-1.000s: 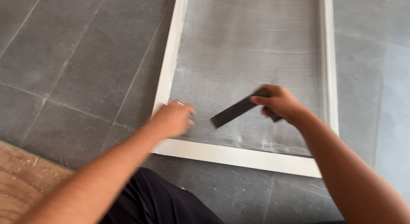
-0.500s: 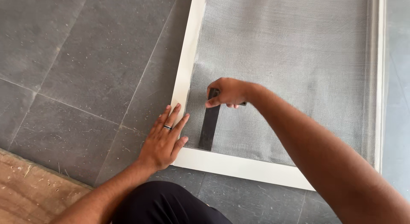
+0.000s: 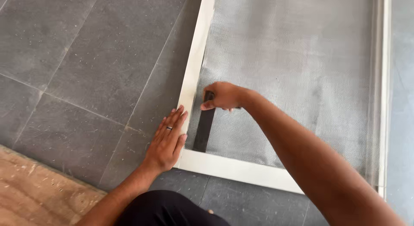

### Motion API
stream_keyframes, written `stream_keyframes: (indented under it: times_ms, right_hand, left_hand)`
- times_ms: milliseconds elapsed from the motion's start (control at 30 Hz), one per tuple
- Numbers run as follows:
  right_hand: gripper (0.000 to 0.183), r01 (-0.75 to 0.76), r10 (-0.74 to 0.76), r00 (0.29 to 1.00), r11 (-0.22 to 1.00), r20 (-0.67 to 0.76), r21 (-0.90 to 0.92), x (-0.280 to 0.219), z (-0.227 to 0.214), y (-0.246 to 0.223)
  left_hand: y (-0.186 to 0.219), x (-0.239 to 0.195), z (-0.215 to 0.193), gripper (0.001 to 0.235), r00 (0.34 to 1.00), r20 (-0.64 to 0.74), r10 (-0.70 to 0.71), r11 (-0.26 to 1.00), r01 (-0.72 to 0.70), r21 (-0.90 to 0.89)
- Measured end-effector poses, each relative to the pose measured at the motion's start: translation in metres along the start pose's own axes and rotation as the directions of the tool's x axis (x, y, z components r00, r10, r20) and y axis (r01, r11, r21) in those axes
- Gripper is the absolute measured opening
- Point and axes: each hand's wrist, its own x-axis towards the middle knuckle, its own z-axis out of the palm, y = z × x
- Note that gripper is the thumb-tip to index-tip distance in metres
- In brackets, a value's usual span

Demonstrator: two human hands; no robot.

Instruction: The person lays a mesh screen over a rectangular window frame, aligns it, and uses a flat tool to press the screen into the frame's groove. The person works along each side of the frame to secure the screen in place.

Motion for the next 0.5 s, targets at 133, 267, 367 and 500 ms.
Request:
stream_keyframes:
  times_ms: [133, 267, 367, 500]
  right_hand:
    - [0.042, 0.205, -0.293, 0.928, 0.918, -0.231, -0.338, -0.044, 0.034, -0.048]
    - [0.041, 0.207, -0.271, 0.952, 0.914, -0.145, -0.349, -0.076, -0.003, -0.044]
    - [0.041, -0.003, -0.005, 0.999, 0.985, -0.044, -0.174, -0.076, -0.026, -0.034]
    - [0.039, 0.095, -0.148, 0.984, 0.907, -0.099, -0.410, -0.094, 0.008, -0.037]
  left_hand:
    - [-0.005, 0.003, -0.002, 0.057, 0.997, -0.034, 0.071, 0.996, -0.069, 0.048]
    - [0.000, 0.004, 0.000, 0.055, 1.000, -0.013, 0.011, 0.998, -0.011, 0.066]
    - [0.000, 0.004, 0.001, 0.056, 1.000, -0.007, 0.016, 0.996, -0.015, 0.091]
    - [0.000, 0.001, -0.002, 0.056, 1.000, 0.014, 0.017, 0.997, -0.018, 0.076]
